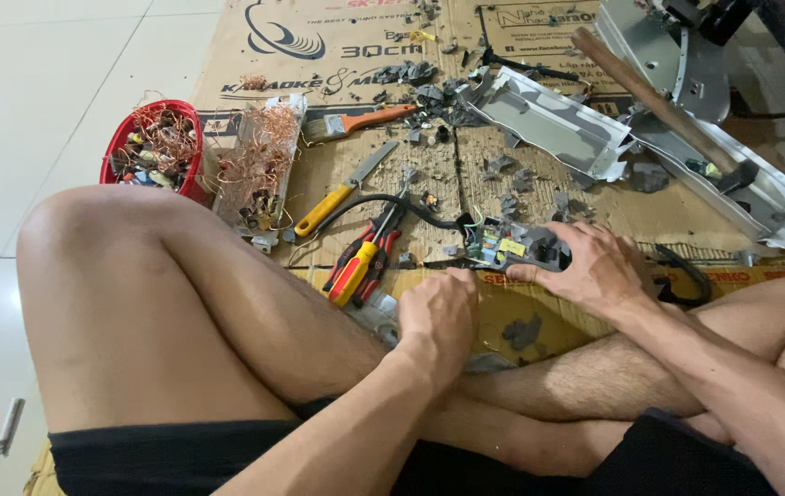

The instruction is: The person sits on the floor and disassembles a small electronic device, using pliers and a screwdriver to remove components and wires. They place the extracted parts into a red container nearby.

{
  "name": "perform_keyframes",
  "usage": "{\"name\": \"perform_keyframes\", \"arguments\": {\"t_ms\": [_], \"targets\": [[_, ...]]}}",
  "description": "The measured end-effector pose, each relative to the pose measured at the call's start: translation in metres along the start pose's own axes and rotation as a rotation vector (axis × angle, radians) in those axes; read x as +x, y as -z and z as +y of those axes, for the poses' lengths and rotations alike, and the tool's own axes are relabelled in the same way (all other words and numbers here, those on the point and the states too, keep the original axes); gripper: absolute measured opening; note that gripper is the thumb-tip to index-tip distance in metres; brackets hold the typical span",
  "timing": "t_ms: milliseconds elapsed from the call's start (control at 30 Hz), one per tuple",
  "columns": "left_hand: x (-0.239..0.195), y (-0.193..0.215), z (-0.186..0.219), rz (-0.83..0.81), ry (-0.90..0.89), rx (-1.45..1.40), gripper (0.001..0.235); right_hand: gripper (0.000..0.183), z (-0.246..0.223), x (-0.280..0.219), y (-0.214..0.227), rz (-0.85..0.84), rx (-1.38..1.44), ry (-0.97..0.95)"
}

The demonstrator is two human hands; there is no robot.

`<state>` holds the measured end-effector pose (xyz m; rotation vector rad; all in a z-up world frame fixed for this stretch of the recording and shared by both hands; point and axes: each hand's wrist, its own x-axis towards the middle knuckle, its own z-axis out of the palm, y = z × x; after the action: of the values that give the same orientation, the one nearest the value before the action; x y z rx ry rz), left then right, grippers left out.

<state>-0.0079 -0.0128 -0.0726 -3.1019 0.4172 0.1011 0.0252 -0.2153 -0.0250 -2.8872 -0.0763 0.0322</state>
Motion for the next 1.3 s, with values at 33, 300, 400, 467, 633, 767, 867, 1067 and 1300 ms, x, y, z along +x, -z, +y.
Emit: {"name": "perform_keyframes", "arguments": {"t_ms": [33, 300, 400, 467, 633, 767, 867, 1067, 1300], "targets": [[0.002, -0.001, 0.000, 0.001, 0.002, 0.000, 0.037, 0.097, 0.002, 0.000, -0.001, 0.000, 0.000, 0.002], [0.015, -0.019, -0.001, -0.077, 0.009, -0.034, 0.032, 0.080, -0.005, -0.014, 0.018, 0.119, 0.204, -0.044], [0.008, 0.006, -0.009, -0.183, 0.081, -0.215, 0.034, 0.079, -0.008, -0.021, 0.023, 0.144, 0.255, -0.076], [0.008, 0.022, -0.011, -0.214, 0.223, -0.482, 0.039, 0.071, -0.016, -0.030, 0.029, 0.149, 0.281, -0.060], [-0.011, 0.091, -0.011, -0.143, 0.666, -1.748, 0.053, 0.073, 0.008, -0.008, 0.004, 0.225, 0.339, -0.068], [0.011, 0.088, -0.007, -0.124, 0.521, -1.944, 0.089, 0.056, -0.014, -0.024, 0.024, 0.195, 0.377, -0.087], [0.018, 0.086, -0.002, -0.110, 0.483, -1.953, 0.062, 0.059, -0.015, -0.022, 0.032, 0.133, 0.419, -0.082], [0.019, 0.070, -0.013, -0.163, 0.524, -1.971, 0.032, 0.070, -0.021, -0.025, 0.032, 0.089, 0.413, -0.086], [0.027, 0.048, -0.016, -0.237, 0.527, -2.078, 0.021, 0.067, -0.020, -0.025, 0.033, 0.070, 0.432, -0.117]]}}
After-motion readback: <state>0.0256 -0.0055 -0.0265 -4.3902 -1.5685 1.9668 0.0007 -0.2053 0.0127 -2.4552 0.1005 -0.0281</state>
